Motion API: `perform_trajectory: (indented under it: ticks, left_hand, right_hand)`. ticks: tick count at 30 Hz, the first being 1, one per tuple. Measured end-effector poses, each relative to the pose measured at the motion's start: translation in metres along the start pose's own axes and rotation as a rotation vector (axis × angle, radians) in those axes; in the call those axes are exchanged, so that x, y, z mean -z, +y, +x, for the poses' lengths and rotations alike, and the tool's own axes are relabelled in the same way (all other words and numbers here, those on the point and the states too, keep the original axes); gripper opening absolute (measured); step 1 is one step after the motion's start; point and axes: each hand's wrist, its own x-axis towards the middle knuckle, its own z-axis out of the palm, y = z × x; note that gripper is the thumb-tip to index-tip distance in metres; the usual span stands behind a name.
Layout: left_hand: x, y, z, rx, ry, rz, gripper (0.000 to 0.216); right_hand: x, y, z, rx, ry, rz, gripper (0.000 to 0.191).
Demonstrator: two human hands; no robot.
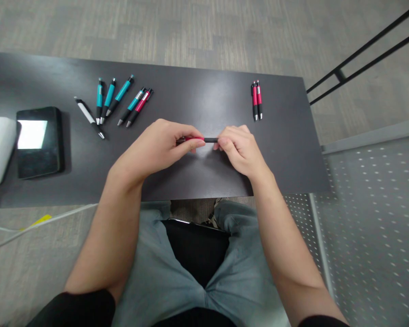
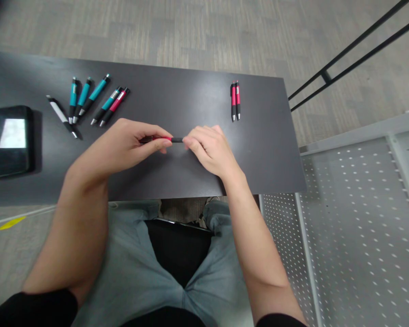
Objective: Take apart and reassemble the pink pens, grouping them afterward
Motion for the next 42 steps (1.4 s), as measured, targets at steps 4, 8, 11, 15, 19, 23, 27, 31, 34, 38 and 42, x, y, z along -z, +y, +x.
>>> perform_trajectory:
  ticks: [4,8,11,15,19,23,27,31,34,38,42]
  left_hand:
    - [-0.001,-0.006,0.000,0.001,0.040,-0.029,0.034]
    - [-0.001,-0.009,-0.001,0.003,0.061,-0.036,0.035]
    - [-0.001,-0.011,-0.001,0.005,0.065,-0.040,0.035]
    - [-0.002,-0.013,-0.001,0.019,0.074,-0.034,0.036]
    - [-0.002,-0.013,-0.001,0.017,0.075,-0.046,0.034]
    - [-0.002,-0.014,-0.002,0.026,0.078,-0.043,0.036]
    - [-0.001,-0.015,-0.003,0.025,0.073,-0.043,0.034]
    - [-0.001,-0.017,-0.003,0.024,0.081,-0.040,0.034]
    - [-0.001,-0.018,-0.004,0.014,0.077,-0.043,0.034]
    - [0.000,-0.019,-0.005,0.021,0.074,-0.045,0.033]
    - [0.002,-0.020,-0.007,0.029,0.093,-0.062,0.032]
  right_hand:
    - [-0.007,-0.002,0.002,-0.082,0.041,0.140,0.060]
    - [-0.012,-0.004,0.004,-0.167,0.046,0.276,0.063]
    - [-0.014,-0.002,0.006,-0.178,0.023,0.282,0.062]
    - [-0.021,0.004,0.006,-0.152,0.049,0.355,0.062]
    - [-0.026,0.005,0.007,-0.181,0.052,0.409,0.055]
    - [-0.026,0.002,0.008,-0.182,0.087,0.401,0.061]
    - [-0.028,0.000,0.009,-0.191,0.063,0.411,0.054]
    - [-0.028,-0.001,0.010,-0.172,0.084,0.384,0.064]
    - [-0.029,-0.001,0.011,-0.170,0.061,0.402,0.059]
    - [-0.030,0.001,0.011,-0.141,0.067,0.363,0.055]
    - [-0.028,0.002,0.013,-0.118,0.102,0.313,0.048]
